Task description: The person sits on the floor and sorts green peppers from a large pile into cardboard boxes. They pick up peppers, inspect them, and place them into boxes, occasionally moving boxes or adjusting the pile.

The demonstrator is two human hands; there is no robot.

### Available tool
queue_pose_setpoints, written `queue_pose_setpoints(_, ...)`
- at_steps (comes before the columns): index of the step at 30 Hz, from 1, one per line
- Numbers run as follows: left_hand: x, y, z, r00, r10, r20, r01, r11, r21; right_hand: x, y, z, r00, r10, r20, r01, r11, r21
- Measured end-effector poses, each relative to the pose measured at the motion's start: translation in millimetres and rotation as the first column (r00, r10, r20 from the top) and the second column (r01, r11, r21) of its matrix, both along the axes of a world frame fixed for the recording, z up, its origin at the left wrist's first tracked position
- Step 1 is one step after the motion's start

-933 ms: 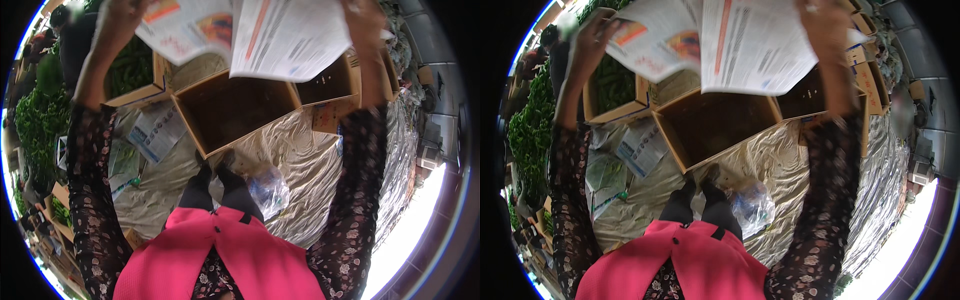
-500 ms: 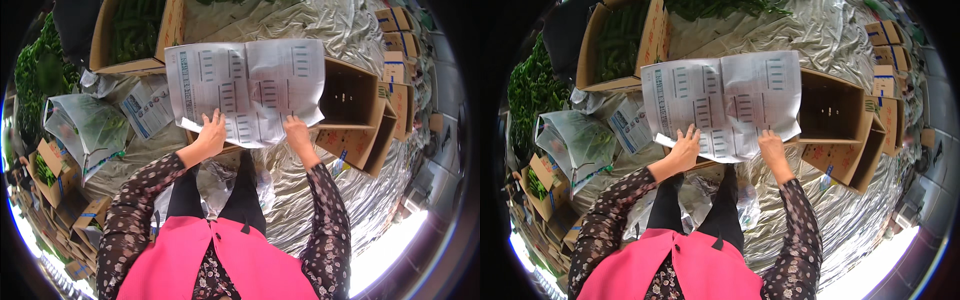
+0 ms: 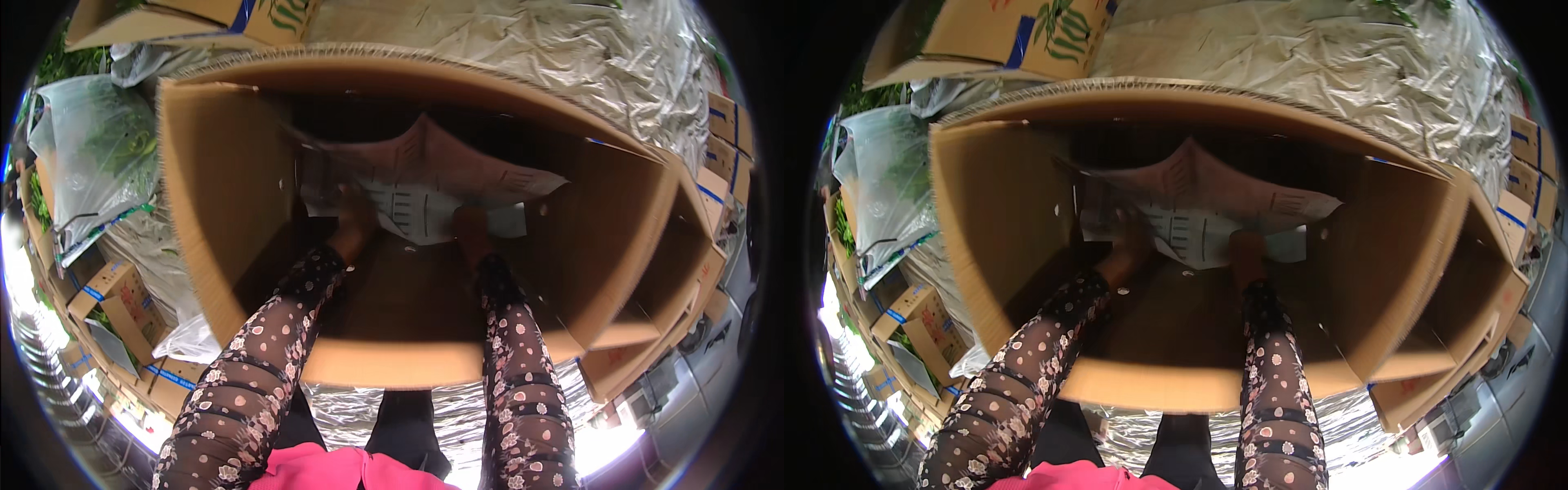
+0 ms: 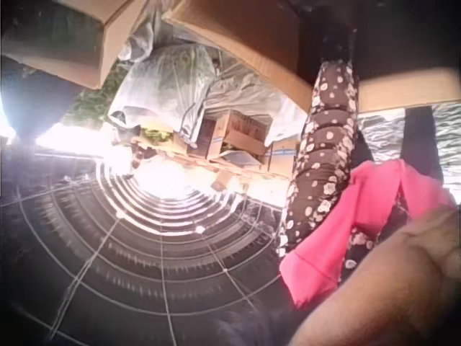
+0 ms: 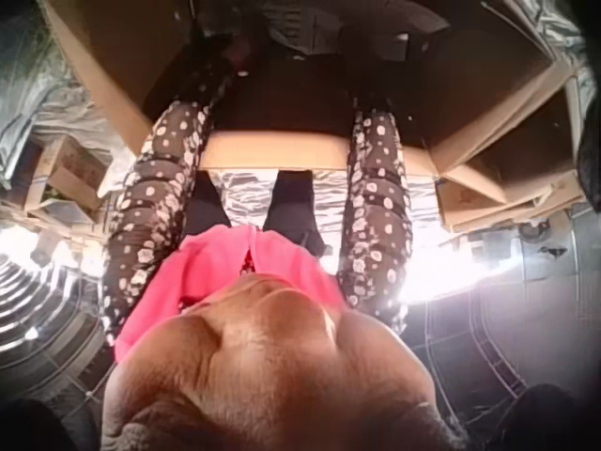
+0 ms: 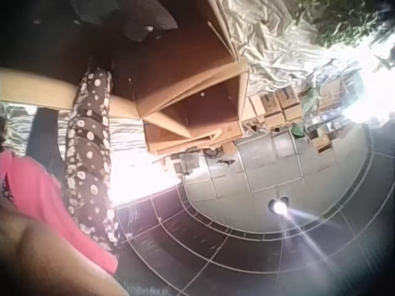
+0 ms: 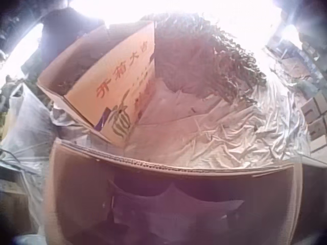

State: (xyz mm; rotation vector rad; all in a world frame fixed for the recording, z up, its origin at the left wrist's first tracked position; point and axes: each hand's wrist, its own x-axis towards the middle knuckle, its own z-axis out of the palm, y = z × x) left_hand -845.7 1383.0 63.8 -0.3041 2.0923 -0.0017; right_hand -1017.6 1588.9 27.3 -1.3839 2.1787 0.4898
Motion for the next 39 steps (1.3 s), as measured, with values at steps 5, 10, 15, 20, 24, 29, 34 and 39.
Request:
queue_pose_setpoints(5,57.4,-2.8,-39.9,0.766,0.64,-0.058,-0.637,0.769,0.058,42.9,-24.3,-7.8,0.981,-0.084,0.177,0.046,0.977,0.209)
queue_pose_setpoints(10,93.6,-35.2,-50.7,0.985,0.174,0.02,-0.174,0.956,0.238,81.3,-21.8,-7.5,0.978,0.203,0.054,-0.204,0.979,0.009)
queue_pose_setpoints(15,118.9,-30.5,-15.7,0.874,0.28,-0.398,-0.198,0.952,0.234,92.9,-103.6,58.3,0.944,0.123,0.306,-0.137,0.99,0.024)
queue_pose_setpoints(20,107.5,-36.7,125.5,0.551,0.72,-0.422,-0.419,0.676,0.606,67.0,-137.4,244.1,0.987,-0.133,0.092,0.162,0.773,-0.613)
queue_pose_setpoints(24,141.9,-84.6,308.3,-0.082,0.491,-0.867,-0.366,0.795,0.485,22.7,-77.5,333.3,0.872,-0.47,-0.135,0.19,0.581,-0.792)
queue_pose_setpoints(29,189.4,-98.7,260.1,-0.279,0.724,-0.631,-0.811,0.174,0.559,25.6,-22.7,282.7,0.807,-0.586,-0.073,0.38,0.609,-0.696)
queue_pose_setpoints(34,202.7,-103.1,204.6,-0.186,0.788,-0.586,-0.767,0.256,0.588,-2.9,-26.7,274.9,0.639,-0.768,0.04,0.593,0.46,-0.661)
queue_pose_setpoints(39,234.8,-116.4,203.9,-0.155,0.812,-0.563,-0.656,0.342,0.673,-7.6,-39.5,290.8,0.677,-0.73,-0.096,0.658,0.659,-0.364)
